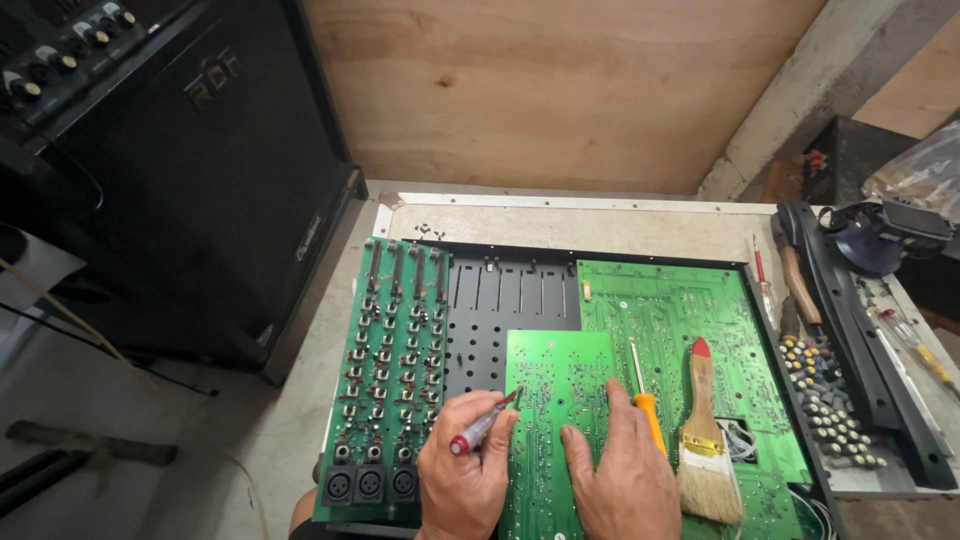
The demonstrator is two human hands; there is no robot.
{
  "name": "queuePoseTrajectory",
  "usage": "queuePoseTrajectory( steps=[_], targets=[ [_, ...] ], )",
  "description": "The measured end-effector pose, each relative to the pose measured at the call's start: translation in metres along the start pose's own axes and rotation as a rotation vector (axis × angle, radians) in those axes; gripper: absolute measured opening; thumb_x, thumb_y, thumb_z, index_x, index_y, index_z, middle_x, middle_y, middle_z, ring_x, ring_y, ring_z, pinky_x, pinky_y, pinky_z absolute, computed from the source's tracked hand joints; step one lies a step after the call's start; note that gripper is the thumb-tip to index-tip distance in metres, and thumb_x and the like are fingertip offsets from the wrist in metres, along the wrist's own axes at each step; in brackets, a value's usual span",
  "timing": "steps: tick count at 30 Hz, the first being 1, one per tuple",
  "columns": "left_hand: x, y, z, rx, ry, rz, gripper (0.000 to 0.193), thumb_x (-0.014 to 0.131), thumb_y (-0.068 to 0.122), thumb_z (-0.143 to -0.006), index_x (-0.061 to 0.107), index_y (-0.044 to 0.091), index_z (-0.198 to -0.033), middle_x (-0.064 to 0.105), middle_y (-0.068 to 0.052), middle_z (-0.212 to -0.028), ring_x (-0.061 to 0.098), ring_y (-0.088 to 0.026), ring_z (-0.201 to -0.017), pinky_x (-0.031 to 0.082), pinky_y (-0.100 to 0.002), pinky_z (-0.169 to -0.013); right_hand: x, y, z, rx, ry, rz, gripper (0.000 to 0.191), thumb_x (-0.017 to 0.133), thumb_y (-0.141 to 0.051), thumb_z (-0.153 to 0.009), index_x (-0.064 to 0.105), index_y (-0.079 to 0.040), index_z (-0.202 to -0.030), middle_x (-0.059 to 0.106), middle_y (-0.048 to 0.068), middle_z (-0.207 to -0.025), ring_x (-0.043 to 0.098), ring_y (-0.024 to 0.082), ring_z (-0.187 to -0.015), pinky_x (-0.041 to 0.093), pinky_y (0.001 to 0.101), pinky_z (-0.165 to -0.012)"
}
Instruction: The person solders components on a green circuit board mounted in an audio mixer chassis, holding a soldering iron in one hand while steadying the board with the other. They work across different areas of the board, then lift and reposition the board to solder another section.
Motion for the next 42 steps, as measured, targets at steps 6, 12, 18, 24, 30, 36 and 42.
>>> queuePoseTrajectory(
  steps=[6,12,18,24,30,36,42],
  targets=[
    [-0.001,0.0,-0.001,0.016,0.019,0.011,0.022,0.076,0.009,-0.091,0.063,0.003,-0.107,0.075,-0.013,-0.102,0.077,-0.021,-0.086,0.061,-0.03,-0.073,-0.004,-0.004,0.0,-0.026,0.021,-0.004,0.082,0.07,-0.041,-0.082,0.04,-0.013,-0.152,0.058,0.018,-0.133,0.06,0.04,-0.119,0.051,0.0514,-0.093],
    [-0.004,-0.006,-0.002,-0.029,0.041,0.02,0.021,0.072,0.01,-0.094,0.06,0.002,-0.109,0.075,-0.013,-0.102,0.077,-0.022,-0.086,0.061,-0.031,-0.075,-0.004,-0.005,0.001,-0.019,0.018,-0.008,0.082,0.07,-0.042,-0.082,0.04,-0.013,-0.153,0.059,0.017,-0.133,0.059,0.039,-0.121,0.051,0.0505,-0.094],
    [-0.005,-0.013,-0.001,-0.082,0.058,0.044,0.018,0.071,0.01,-0.095,0.061,0.002,-0.109,0.075,-0.01,-0.099,0.076,-0.017,-0.083,0.061,-0.029,-0.073,-0.006,-0.006,0.001,-0.023,0.027,-0.006,0.082,0.07,-0.041,-0.082,0.041,-0.012,-0.153,0.057,0.018,-0.136,0.057,0.039,-0.124,0.049,0.0505,-0.096],
    [-0.007,-0.022,0.0,-0.173,0.086,0.087,0.019,0.071,0.01,-0.094,0.063,0.001,-0.108,0.074,-0.007,-0.096,0.071,-0.012,-0.08,0.059,-0.026,-0.07,-0.005,-0.006,0.002,-0.02,0.015,0.006,0.082,0.069,-0.042,-0.083,0.04,-0.012,-0.153,0.057,0.017,-0.136,0.057,0.039,-0.123,0.049,0.0513,-0.096],
    [-0.008,-0.018,0.0,-0.172,0.064,0.007,0.02,0.072,0.012,-0.093,0.063,0.001,-0.108,0.076,-0.008,-0.098,0.073,-0.014,-0.079,0.059,-0.027,-0.07,-0.002,-0.003,0.001,-0.017,-0.011,0.023,0.083,0.068,-0.042,-0.083,0.037,-0.013,-0.155,0.057,0.018,-0.134,0.059,0.039,-0.121,0.05,0.0516,-0.094],
    [-0.009,0.003,-0.003,0.017,0.036,-0.073,0.017,0.073,0.01,-0.095,0.065,0.002,-0.108,0.074,-0.013,-0.101,0.076,-0.023,-0.086,0.06,-0.031,-0.077,-0.003,-0.003,0.004,-0.005,-0.007,0.014,0.084,0.069,-0.041,-0.082,0.038,-0.013,-0.154,0.058,0.018,-0.133,0.06,0.041,-0.119,0.051,0.0529,-0.092],
    [-0.002,0.021,0.0,0.201,-0.024,-0.091,0.026,0.079,0.007,-0.089,0.065,0.004,-0.11,0.072,-0.015,-0.104,0.077,-0.029,-0.09,0.062,-0.034,-0.076,-0.004,-0.003,0.004,-0.002,-0.004,0.006,0.083,0.069,-0.042,-0.082,0.039,-0.013,-0.154,0.058,0.018,-0.133,0.061,0.041,-0.117,0.051,0.0528,-0.091]
  ],
)
Point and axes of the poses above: each hand's wrist, its own z-axis away from the middle knuckle, its own x-axis out of the palm, y = z × x, the point moved 7 cm from there along -z, towards the middle knuckle
